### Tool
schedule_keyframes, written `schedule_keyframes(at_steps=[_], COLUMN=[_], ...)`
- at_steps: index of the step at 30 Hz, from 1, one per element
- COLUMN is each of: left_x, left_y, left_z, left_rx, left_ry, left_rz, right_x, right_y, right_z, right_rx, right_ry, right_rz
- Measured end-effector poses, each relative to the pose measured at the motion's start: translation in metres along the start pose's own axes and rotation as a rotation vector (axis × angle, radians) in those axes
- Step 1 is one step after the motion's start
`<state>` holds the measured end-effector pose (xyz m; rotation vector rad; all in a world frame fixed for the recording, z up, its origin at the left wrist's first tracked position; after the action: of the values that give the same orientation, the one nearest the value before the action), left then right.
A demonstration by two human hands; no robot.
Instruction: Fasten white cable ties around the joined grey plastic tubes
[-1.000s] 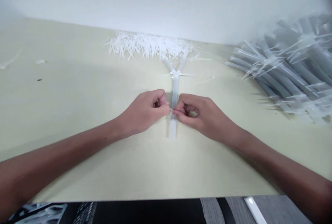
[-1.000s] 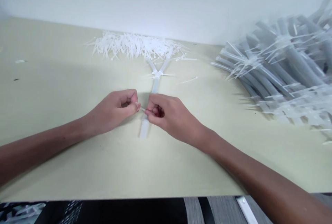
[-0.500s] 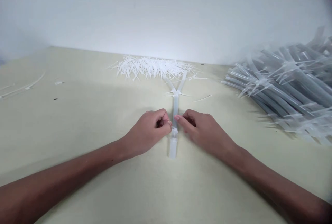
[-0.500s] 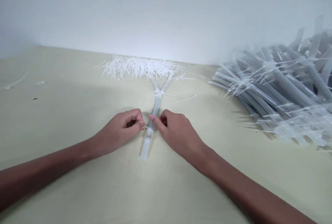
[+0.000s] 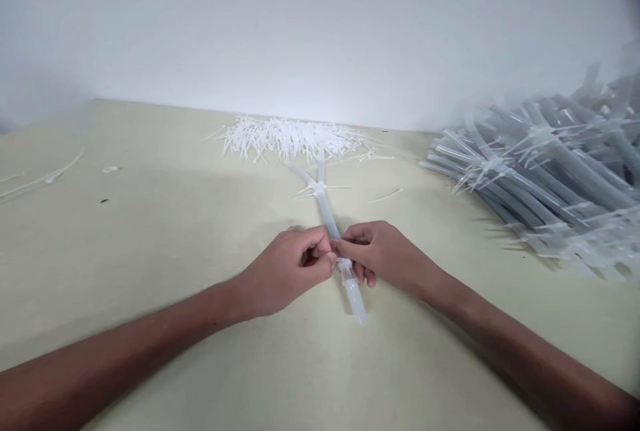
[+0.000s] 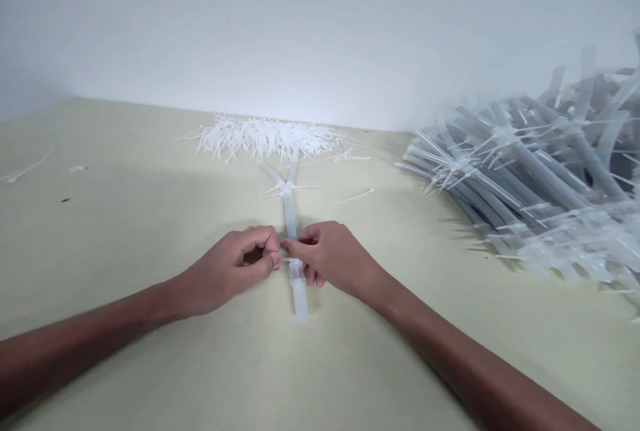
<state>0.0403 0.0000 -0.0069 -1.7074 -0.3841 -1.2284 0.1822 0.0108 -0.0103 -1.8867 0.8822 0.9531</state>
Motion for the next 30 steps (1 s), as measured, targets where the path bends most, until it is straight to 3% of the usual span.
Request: schedule_keyframes(at_steps=[8, 17, 30], left_x=[-0.002, -0.004, -0.001], left_y=[-0.001, -0.008, -0.006], left_z=[-0.002, -0.003, -0.005], left_rx=[-0.013, 0.256, 0.302], left_ry=[0.013, -0.061, 0.047], left_rz=[-0.058, 0.121, 0.234], right_x=[-0.001, -0.007, -0.011], right_y=[0.008, -0.004, 0.003], right_z=[-0.001, 0.002, -0.006], right_rx=[-0.151, 0.194, 0.279], right_ry=[-0.068, -0.314, -0.469], right_rz=[0.233, 0.32, 0.329])
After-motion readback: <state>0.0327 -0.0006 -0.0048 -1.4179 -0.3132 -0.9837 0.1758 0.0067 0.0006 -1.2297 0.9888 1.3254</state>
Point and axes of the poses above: each hand's wrist, its own z-axis towards the middle knuckle, its own y-axis out of the palm, x = y × z, the point moved 5 cm from there along z, towards the middle knuckle, and after that the axes turned 6 degrees about z, right-handed, at the moved point
